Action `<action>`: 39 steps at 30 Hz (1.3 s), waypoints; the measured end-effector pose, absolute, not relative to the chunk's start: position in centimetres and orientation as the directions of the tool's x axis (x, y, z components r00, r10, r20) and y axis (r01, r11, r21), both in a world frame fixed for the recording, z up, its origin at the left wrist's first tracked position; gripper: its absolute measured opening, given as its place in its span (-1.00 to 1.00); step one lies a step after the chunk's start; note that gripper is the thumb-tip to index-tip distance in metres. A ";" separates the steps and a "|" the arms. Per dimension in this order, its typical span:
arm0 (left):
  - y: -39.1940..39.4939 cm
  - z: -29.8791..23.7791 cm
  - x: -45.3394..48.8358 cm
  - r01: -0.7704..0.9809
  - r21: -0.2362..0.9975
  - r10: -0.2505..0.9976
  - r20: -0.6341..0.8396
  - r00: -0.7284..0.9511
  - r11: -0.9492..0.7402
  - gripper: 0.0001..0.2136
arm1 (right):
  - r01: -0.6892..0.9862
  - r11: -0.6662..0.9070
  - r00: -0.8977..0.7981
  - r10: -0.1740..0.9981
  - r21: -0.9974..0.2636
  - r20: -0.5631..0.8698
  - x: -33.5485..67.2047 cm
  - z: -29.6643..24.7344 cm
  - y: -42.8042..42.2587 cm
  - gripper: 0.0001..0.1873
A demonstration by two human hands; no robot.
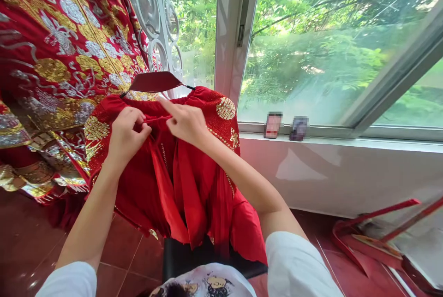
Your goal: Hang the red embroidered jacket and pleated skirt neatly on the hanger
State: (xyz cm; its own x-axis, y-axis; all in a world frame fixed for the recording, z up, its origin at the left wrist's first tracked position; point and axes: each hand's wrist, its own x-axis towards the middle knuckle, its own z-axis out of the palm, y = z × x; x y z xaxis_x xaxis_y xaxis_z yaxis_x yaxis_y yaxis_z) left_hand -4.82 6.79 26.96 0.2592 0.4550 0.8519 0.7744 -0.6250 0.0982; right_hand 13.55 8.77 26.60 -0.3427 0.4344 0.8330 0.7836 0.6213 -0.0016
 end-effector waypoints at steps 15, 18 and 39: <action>6.4 27.2 -3.8 -0.041 0.799 0.797 0.601 0.050 -0.600 -0.85 | 0.129 0.692 -0.146 0.721 -0.710 0.677 13.3 26.6 8.8 -0.45; 6.8 27.3 -4.1 -0.154 0.853 0.850 0.516 0.104 -0.499 -0.83 | 0.097 0.630 -0.188 0.772 -0.771 0.607 14.0 27.1 8.8 -0.53; 6.2 27.7 -5.4 0.526 0.529 0.688 0.708 0.159 -0.666 -0.82 | 0.026 0.676 -0.348 0.697 -0.737 0.627 17.5 27.8 8.2 -0.57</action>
State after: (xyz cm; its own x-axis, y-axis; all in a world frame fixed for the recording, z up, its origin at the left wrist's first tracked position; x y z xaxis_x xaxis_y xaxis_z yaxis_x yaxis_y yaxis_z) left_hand -5.35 6.20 27.66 0.1589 0.6883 0.7078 0.5265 -0.6655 0.5290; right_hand 17.50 8.24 27.76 -0.3476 0.6970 0.6272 0.0261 0.6758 -0.7366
